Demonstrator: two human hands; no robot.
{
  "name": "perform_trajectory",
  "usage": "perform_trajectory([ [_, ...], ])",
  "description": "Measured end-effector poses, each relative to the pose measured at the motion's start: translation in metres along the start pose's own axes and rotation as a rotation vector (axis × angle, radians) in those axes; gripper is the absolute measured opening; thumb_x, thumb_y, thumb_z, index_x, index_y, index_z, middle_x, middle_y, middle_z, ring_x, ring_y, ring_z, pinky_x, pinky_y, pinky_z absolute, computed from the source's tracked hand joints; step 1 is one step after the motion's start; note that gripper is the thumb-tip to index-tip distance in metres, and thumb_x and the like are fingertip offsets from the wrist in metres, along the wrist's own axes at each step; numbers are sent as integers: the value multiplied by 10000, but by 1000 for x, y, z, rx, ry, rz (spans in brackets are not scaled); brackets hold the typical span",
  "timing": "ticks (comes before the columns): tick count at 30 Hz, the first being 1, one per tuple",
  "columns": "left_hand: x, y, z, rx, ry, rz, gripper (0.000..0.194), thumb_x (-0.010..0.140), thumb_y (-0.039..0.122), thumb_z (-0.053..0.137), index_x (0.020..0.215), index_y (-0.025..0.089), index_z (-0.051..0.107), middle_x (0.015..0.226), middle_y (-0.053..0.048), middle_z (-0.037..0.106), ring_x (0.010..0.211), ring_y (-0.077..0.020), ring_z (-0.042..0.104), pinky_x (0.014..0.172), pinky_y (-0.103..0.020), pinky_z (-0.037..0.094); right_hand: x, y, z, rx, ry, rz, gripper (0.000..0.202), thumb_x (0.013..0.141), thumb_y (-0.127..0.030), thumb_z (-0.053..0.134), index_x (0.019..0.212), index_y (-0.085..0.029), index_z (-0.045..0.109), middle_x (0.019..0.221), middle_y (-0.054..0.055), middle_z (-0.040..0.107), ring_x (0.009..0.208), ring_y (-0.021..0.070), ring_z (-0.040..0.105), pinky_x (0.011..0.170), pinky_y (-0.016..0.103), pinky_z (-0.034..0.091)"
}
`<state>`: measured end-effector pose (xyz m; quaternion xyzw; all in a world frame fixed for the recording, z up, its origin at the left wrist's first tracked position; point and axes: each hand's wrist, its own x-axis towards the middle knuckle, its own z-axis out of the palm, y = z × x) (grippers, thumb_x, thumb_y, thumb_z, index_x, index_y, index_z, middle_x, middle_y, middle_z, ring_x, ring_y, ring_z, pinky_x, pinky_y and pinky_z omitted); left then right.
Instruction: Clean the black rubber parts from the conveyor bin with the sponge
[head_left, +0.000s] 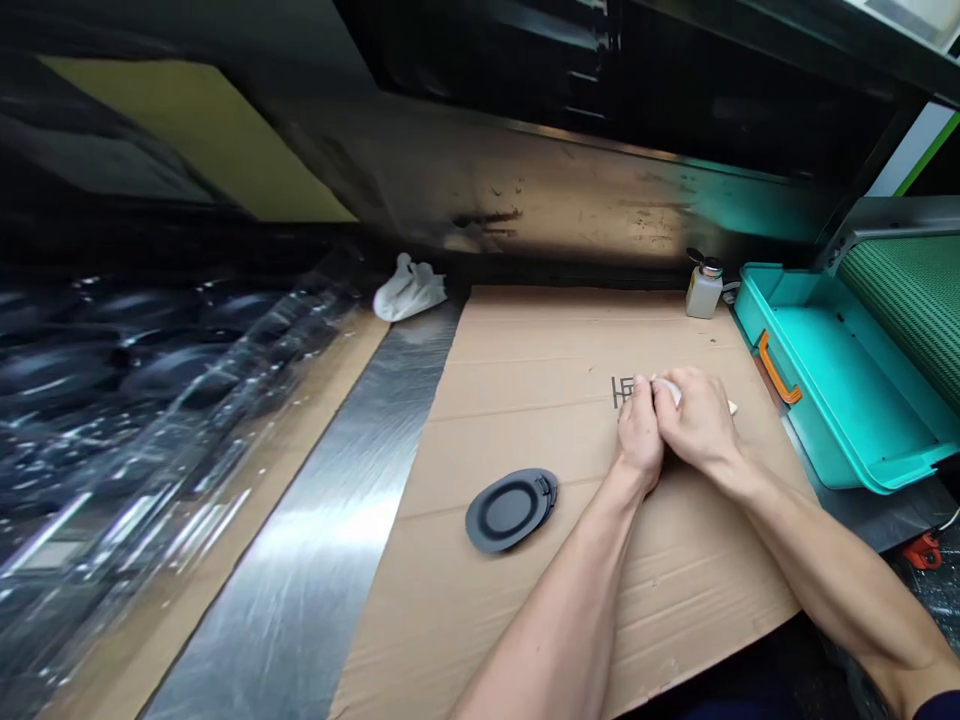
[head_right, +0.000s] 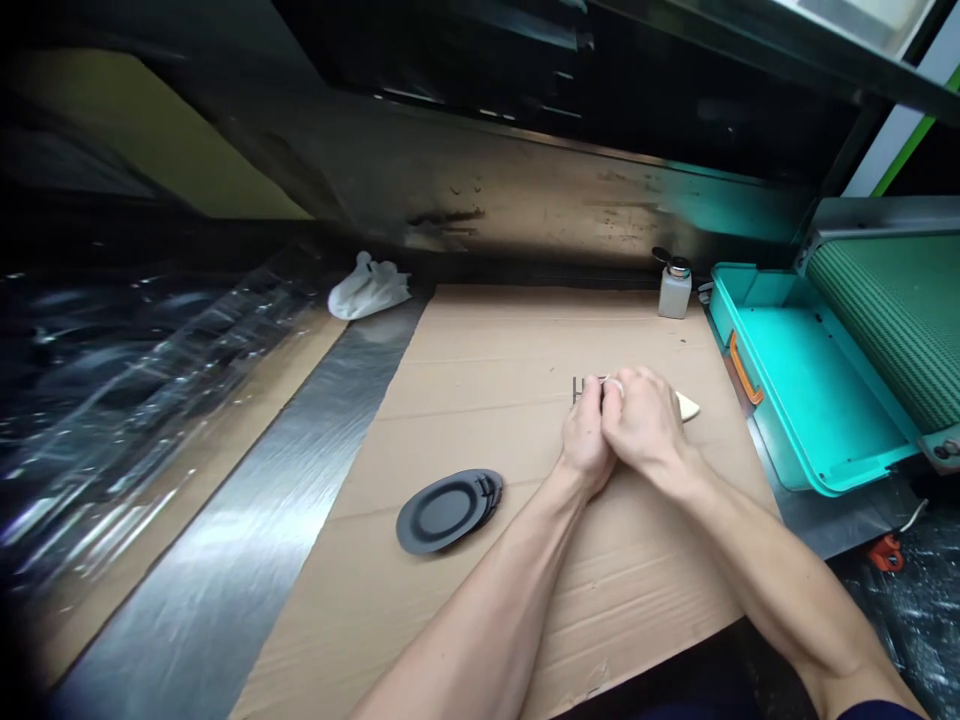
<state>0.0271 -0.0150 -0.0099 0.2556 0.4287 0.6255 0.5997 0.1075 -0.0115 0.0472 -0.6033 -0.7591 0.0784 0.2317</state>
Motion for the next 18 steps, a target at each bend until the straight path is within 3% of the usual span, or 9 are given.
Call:
perform_trajectory([
  [7, -4, 11, 7, -185, -7, -103, 464, 936, 579, 570, 746, 161, 629, 679, -14, 630, 673, -143, 605, 666, -249, 479, 0, -5, -3, -69, -65, 26, 221, 981, -263, 503, 898, -199, 697, 923, 71, 711, 885, 213, 645, 781, 288, 434],
  [9, -5, 17, 9, -227, -24, -157, 461, 988, 538, 501, 782, 150, 642, 642, -14, 612, 620, -134, 583, 611, -239, 464, 6, 2, -5, -109, -58, 39, 235, 978, -269, 495, 896, -199, 703, 936, 78, 712, 893, 220, 644, 786, 293, 441],
  [11, -6, 24, 9, -268, -81, -231, 515, 1038, 511, 373, 844, 129, 658, 635, -41, 619, 576, -134, 565, 529, -231, 426, 14, 15, -10, -115, 39, 69, 250, 979, -274, 481, 928, -193, 713, 982, 90, 718, 934, 230, 646, 820, 304, 453],
  [14, -5, 35, 6, -319, -160, -394, 638, 1053, 519, 222, 890, 80, 656, 692, -131, 667, 526, -139, 535, 431, -228, 354, 23, 42, -21, -5, 311, 120, 278, 982, -307, 472, 969, -183, 720, 1008, 94, 734, 957, 242, 652, 873, 333, 471],
  [16, -3, 41, 4, -374, -156, -484, 685, 1050, 518, 167, 916, 55, 654, 732, -173, 683, 501, -132, 508, 404, -225, 332, 26, 57, -26, 75, 473, 170, 288, 973, -340, 487, 961, -177, 724, 980, 94, 740, 925, 251, 659, 870, 355, 484],
  [18, -1, 45, 2, -419, -130, -524, 698, 1048, 514, 150, 934, 45, 654, 745, -181, 685, 490, -125, 488, 396, -222, 327, 27, 66, -29, 125, 555, 197, 290, 960, -364, 511, 940, -173, 727, 943, 92, 742, 891, 254, 663, 852, 369, 493],
])
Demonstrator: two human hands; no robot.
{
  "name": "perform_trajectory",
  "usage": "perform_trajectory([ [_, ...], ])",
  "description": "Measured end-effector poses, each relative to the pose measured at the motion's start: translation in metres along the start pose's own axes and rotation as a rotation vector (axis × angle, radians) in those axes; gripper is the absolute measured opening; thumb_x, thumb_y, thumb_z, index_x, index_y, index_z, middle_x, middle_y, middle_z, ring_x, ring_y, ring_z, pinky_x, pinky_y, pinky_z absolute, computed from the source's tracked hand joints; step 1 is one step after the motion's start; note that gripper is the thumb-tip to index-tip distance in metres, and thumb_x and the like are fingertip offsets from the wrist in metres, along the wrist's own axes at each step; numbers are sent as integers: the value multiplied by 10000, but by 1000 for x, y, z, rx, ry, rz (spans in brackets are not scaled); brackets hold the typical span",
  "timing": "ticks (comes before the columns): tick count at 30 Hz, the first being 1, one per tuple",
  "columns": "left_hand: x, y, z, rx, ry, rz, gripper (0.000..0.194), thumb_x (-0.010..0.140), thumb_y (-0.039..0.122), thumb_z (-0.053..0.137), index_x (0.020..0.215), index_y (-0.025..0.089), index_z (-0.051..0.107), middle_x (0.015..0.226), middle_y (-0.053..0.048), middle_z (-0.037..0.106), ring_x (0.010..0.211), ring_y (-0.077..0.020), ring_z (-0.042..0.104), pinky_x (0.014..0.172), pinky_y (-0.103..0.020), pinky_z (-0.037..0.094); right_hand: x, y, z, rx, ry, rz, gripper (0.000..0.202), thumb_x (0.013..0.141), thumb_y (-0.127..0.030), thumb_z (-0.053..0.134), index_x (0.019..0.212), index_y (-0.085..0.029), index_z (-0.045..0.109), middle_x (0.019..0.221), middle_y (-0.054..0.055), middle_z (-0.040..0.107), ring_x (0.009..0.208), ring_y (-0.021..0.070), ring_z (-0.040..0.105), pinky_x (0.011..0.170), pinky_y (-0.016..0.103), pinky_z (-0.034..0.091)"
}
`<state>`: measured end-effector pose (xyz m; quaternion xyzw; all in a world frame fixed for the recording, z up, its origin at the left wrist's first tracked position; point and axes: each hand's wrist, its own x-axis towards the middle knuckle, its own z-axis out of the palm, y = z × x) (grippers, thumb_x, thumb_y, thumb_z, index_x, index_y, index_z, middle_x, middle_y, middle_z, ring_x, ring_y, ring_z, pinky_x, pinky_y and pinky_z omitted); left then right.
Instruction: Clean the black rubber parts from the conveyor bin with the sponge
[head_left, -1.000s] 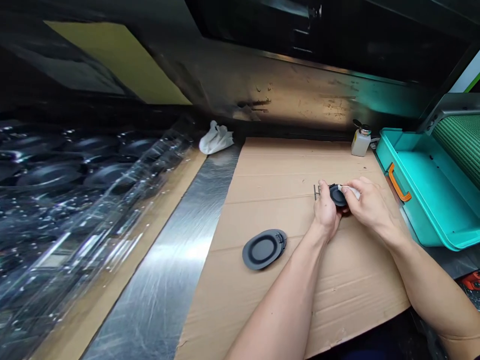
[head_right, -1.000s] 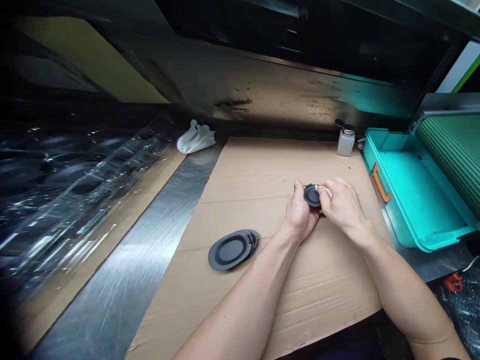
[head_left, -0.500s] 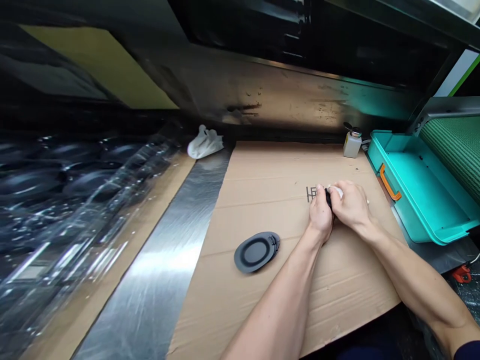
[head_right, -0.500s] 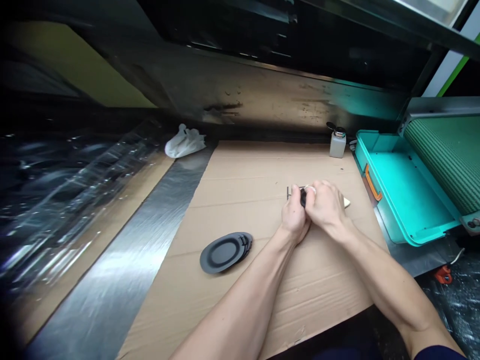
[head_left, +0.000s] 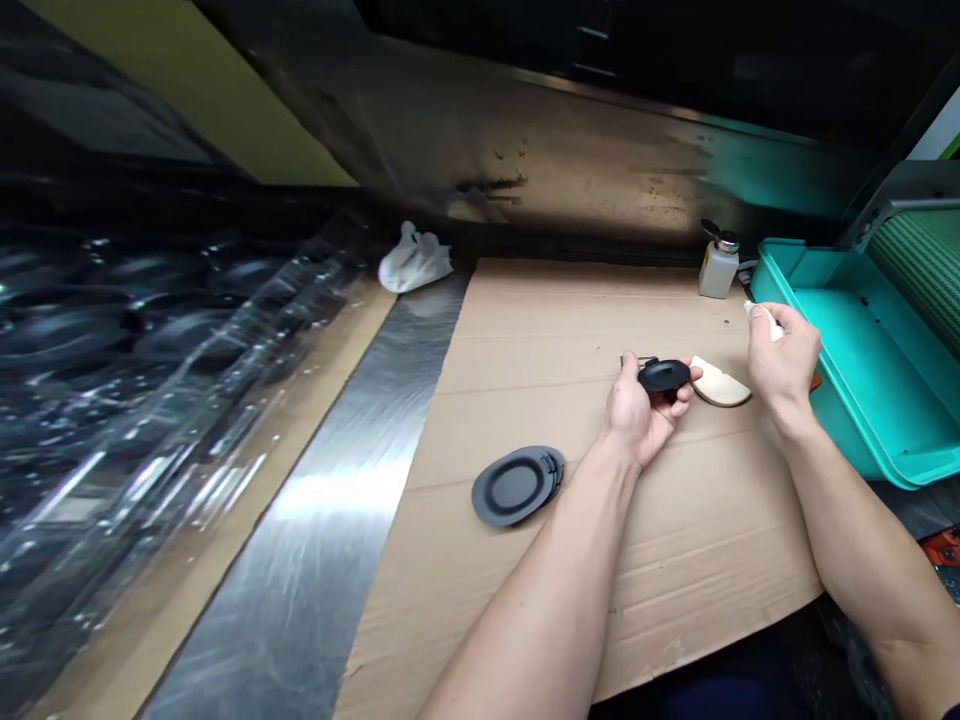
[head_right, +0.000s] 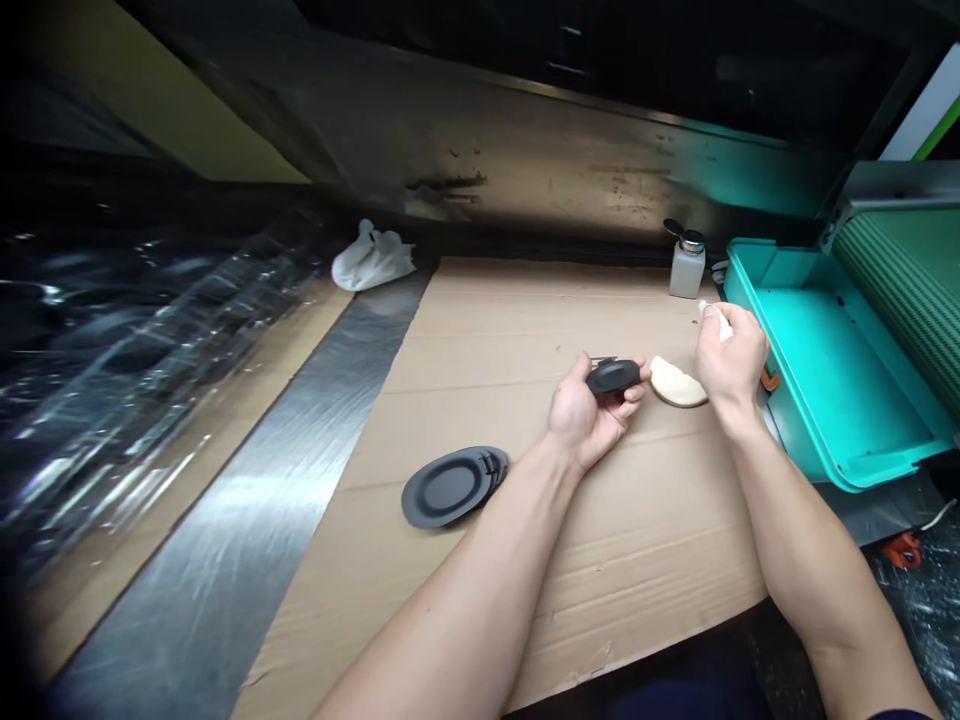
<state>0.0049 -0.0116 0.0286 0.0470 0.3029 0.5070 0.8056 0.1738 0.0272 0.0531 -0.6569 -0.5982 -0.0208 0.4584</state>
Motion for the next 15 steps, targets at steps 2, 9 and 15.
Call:
perform_trajectory([
  [2, 1, 2, 0, -16, 12, -6, 703, 1045, 519, 149, 948, 45, 659, 760, -185, 686, 492, -127, 484, 394, -223, 325, 0, 3, 0, 32, 11, 9, 295, 956, -377, 517, 928, -172, 727, 917, 85, 742, 863, 248, 664, 829, 369, 500],
  [9, 0, 0, -1, -6, 0, -14, 699, 1036, 545, 161, 986, 59, 661, 757, -159, 674, 503, -136, 486, 395, -231, 317, -3, 2, 3, 54, -27, 24, 327, 962, -400, 503, 926, -165, 728, 884, 76, 738, 803, 223, 654, 767, 342, 496],
  [15, 0, 1, -1, 14, -24, -8, 726, 1031, 567, 138, 960, 61, 653, 749, -157, 670, 497, -137, 494, 391, -235, 321, -11, -9, 4, 132, -124, 14, 302, 957, -392, 530, 929, -162, 724, 855, 58, 723, 790, 207, 645, 757, 322, 487],
])
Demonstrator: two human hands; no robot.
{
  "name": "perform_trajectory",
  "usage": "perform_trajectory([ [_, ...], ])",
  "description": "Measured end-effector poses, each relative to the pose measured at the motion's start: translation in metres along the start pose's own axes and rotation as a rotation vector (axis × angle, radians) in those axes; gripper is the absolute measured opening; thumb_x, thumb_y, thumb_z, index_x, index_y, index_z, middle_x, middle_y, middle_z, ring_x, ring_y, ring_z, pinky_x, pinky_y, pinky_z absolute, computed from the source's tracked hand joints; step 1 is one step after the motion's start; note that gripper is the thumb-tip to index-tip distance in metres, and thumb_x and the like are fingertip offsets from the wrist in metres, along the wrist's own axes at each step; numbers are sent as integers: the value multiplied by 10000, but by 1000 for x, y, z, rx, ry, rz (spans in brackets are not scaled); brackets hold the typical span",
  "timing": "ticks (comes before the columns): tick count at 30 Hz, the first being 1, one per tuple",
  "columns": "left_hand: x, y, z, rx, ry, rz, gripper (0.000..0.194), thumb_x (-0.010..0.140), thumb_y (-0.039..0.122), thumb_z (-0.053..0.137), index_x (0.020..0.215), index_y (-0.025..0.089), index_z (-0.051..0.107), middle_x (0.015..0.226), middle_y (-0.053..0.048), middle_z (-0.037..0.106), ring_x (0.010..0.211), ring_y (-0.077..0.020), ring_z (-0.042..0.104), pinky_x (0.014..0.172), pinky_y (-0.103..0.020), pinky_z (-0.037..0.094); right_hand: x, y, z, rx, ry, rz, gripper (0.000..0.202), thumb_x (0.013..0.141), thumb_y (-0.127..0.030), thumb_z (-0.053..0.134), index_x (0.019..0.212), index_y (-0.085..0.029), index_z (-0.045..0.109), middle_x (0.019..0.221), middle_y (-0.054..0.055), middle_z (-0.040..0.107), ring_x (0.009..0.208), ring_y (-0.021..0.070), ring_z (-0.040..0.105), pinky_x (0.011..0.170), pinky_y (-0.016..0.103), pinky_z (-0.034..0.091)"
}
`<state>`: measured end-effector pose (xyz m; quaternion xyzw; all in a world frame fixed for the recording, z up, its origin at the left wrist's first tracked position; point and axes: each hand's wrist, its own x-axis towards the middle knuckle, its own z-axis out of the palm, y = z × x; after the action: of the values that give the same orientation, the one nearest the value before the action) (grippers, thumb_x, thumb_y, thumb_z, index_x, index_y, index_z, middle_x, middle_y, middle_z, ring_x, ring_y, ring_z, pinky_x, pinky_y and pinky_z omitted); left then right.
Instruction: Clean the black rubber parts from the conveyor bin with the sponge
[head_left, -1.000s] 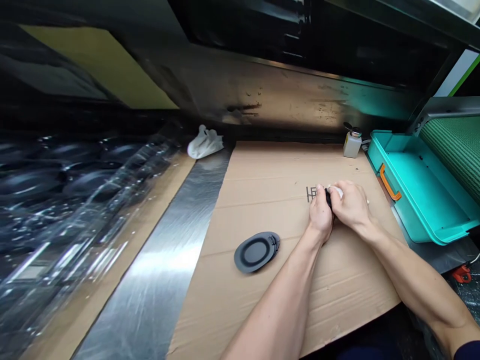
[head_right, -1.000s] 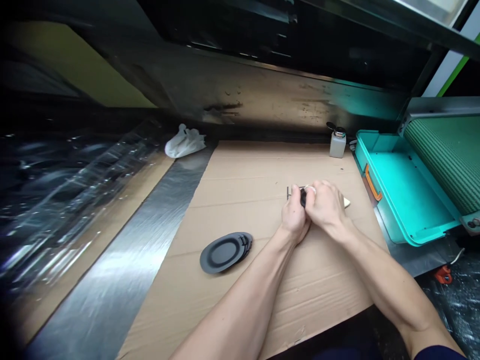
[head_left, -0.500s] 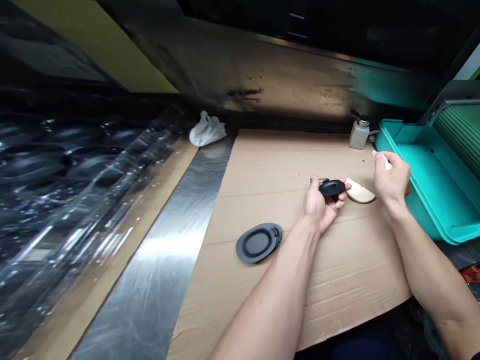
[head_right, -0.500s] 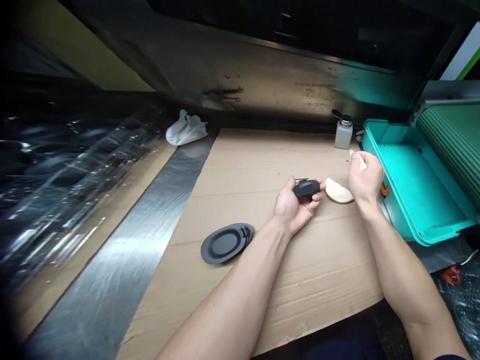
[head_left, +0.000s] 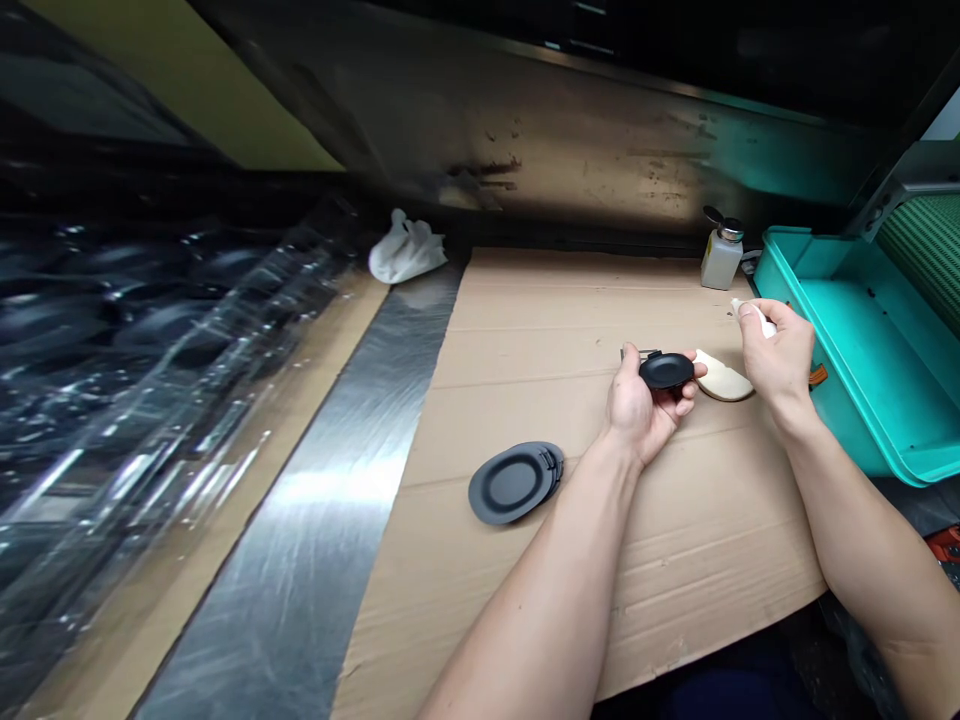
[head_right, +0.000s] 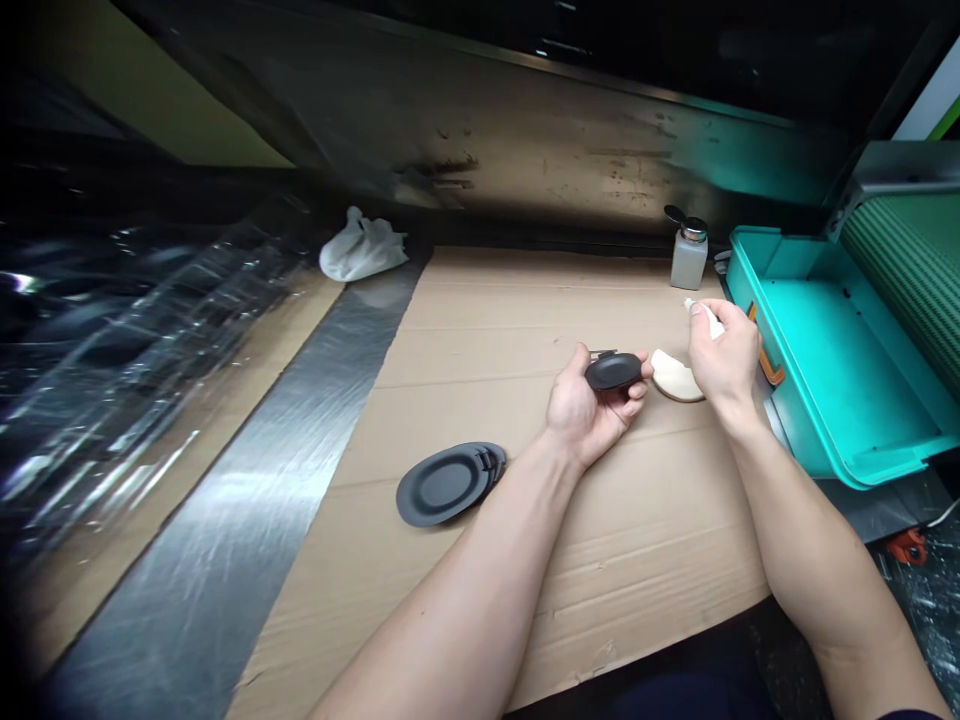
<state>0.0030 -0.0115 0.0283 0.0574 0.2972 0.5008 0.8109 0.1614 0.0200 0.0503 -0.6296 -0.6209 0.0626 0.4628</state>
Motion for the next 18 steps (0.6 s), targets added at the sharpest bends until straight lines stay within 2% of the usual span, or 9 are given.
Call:
perform_trajectory([
  [3, 3, -5, -1, 34, -33, 5, 726, 1026, 592, 134, 892, 90, 641, 712, -129, 649, 488, -138, 507, 393, -234, 325, -13, -19, 3, 69, -221, -102, 251, 959, -357, 550, 957, -179, 726, 932, 52, 723, 866, 198, 647, 803, 309, 491],
  [6, 6, -12, -1, 81, -6, 96, 634, 1006, 648, 265, 785, 151, 591, 622, -57, 590, 479, -137, 522, 399, -226, 336, -23, -32, 5, 22, -475, -266, 193, 950, -310, 575, 965, -216, 743, 974, 44, 716, 946, 198, 633, 864, 305, 480],
  [8, 5, -15, 0, 124, 1, 145, 618, 978, 684, 337, 765, 161, 589, 590, -40, 576, 476, -135, 527, 398, -221, 335, -24, -30, 3, -78, -475, -296, 192, 949, -288, 571, 952, -221, 750, 962, 51, 713, 960, 209, 627, 883, 319, 468],
  [11, 3, -13, 1, 174, -38, 101, 726, 980, 705, 252, 821, 118, 651, 624, -91, 634, 469, -130, 525, 390, -219, 325, -15, -14, -4, -230, -301, -188, 226, 960, -295, 542, 969, -207, 750, 975, 78, 718, 949, 237, 631, 882, 354, 465],
  [14, 4, -9, 2, 198, -47, 62, 798, 979, 711, 199, 845, 89, 679, 652, -129, 670, 450, -121, 519, 381, -218, 325, -6, -3, -10, -340, -244, -120, 255, 963, -368, 562, 1015, -196, 743, 1045, 118, 715, 1011, 280, 618, 912, 405, 461],
  [16, 3, -11, 2, 229, -59, 61, 765, 945, 758, 280, 805, 116, 671, 605, -98, 650, 416, -114, 503, 361, -213, 306, -7, -11, -14, -332, -314, -186, 288, 947, -434, 611, 1057, -196, 730, 1109, 127, 705, 1069, 290, 602, 943, 420, 456],
  [18, -3, -15, 0, 263, -45, 52, 681, 899, 779, 410, 750, 158, 644, 544, -42, 612, 383, -111, 486, 346, -209, 299, -14, -30, -22, -268, -482, -308, 269, 923, -453, 661, 1024, -211, 725, 1078, 96, 719, 1031, 257, 625, 927, 382, 470],
])
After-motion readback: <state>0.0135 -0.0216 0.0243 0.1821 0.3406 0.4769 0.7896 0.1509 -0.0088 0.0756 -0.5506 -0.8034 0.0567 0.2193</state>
